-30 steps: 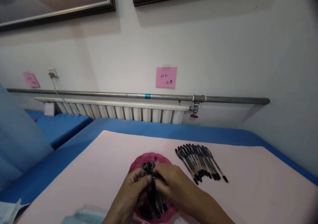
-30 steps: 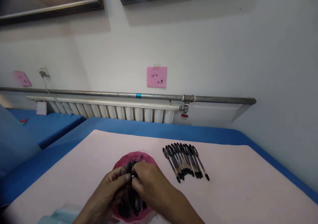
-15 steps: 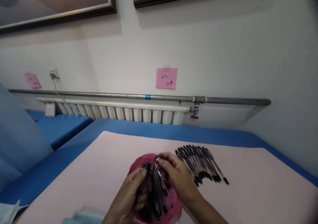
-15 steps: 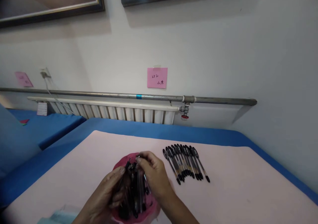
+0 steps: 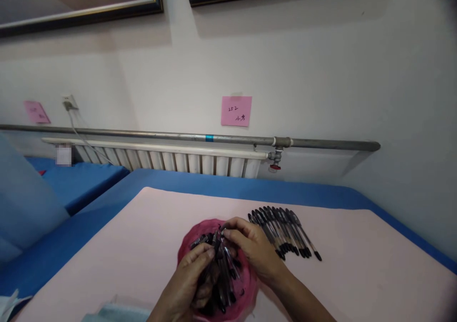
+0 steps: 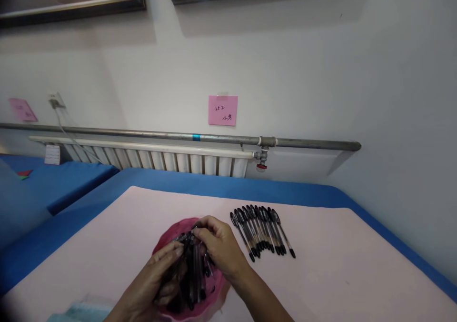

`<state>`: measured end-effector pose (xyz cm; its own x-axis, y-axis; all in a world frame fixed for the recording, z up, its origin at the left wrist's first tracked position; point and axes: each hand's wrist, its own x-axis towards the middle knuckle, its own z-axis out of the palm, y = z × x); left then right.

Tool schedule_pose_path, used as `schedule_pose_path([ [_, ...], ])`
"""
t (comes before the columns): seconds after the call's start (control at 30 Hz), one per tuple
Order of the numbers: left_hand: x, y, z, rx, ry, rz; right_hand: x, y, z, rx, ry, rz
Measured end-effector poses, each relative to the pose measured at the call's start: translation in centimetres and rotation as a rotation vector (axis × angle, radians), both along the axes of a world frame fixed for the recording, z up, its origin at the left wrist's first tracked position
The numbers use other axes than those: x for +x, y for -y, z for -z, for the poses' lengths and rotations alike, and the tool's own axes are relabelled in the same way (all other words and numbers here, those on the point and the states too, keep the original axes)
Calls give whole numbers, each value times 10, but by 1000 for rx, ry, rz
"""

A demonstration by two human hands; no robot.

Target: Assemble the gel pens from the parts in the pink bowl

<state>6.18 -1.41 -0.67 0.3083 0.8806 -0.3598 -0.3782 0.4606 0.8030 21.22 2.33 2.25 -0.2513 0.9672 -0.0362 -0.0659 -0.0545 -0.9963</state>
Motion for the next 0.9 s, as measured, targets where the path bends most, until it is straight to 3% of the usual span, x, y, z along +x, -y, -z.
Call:
schedule_pose_path([
  [0.37,-2,-2,0,-48,29,13,-1,1,0,-105,-41,-37],
  [0.9,-9,-1,1,-191,109,41,5,-3,7,-105,-56,-133],
])
